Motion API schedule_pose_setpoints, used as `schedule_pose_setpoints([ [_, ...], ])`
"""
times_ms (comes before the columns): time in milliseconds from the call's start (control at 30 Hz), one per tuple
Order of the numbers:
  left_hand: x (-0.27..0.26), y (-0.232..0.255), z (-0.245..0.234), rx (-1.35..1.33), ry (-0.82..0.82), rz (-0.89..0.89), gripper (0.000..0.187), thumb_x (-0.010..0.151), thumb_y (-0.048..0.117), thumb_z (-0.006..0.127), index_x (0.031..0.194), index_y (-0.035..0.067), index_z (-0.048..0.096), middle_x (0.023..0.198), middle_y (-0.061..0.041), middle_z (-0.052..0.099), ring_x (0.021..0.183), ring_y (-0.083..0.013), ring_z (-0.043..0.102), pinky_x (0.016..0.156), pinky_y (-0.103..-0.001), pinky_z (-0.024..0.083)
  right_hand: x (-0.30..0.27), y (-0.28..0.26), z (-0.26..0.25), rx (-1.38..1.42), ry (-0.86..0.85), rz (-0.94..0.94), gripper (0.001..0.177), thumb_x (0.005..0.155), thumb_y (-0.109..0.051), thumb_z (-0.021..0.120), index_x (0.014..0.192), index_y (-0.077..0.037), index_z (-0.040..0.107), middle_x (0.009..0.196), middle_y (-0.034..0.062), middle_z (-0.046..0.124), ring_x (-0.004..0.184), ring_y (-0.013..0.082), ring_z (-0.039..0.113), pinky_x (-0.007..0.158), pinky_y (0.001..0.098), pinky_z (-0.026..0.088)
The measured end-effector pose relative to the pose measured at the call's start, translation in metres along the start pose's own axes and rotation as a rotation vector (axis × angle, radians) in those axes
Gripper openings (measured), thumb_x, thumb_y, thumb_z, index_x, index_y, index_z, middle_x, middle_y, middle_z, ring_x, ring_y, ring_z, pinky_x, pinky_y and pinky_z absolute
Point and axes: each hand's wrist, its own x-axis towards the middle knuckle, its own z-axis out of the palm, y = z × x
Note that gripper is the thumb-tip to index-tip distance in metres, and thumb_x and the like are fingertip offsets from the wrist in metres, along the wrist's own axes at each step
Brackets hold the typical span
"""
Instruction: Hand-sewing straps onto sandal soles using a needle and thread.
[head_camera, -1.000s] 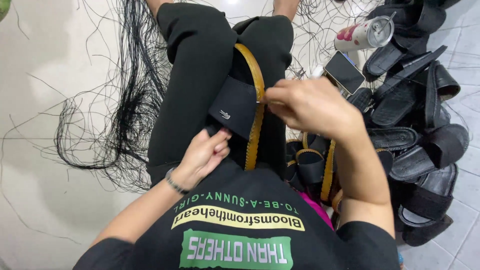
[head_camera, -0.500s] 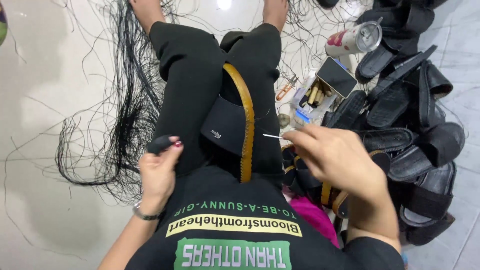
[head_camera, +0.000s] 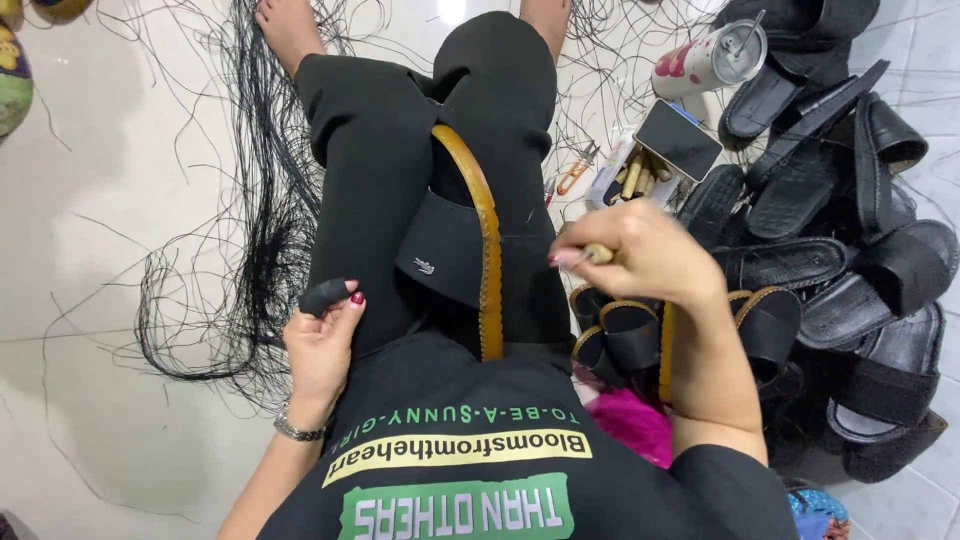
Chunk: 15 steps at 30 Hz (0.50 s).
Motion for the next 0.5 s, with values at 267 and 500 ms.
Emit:
schedule_pose_setpoints([
  [267, 0.003, 0.001, -0.021, 0.062, 0.010, 0.067, 0.024, 0.088, 0.000, 0.078, 0.111, 0.006, 0.074, 0.080, 0.000, 0.073, 0.070, 0.0012, 0.067, 0.074, -0.017, 0.059, -0.005, 0.033, 0.072, -0.566, 0.335, 0.067, 0.028, 0.086, -0.022, 0.073, 0.114, -0.022, 0.071, 0.077, 0.0005, 0.074, 0.070, 0.0222, 0.074, 0.064, 0.0377, 0.056],
  [500, 0.085, -0.113, -0.240, 1.124, 0.263, 0.424, 0.019, 0.101, 0.006, 0.074, 0.119, 0.000, 0.076, 0.096, -0.024, 0.070, 0.095, -0.0423, 0.069, 0.089, -0.051, 0.053, -0.111, 0.112, -0.049, -0.904, 1.158, 0.137, 0.007, 0.097, 0.003, 0.075, 0.098, -0.002, 0.080, 0.084, 0.0121, 0.073, 0.063, 0.0250, 0.064, 0.058, 0.0322, 0.052],
])
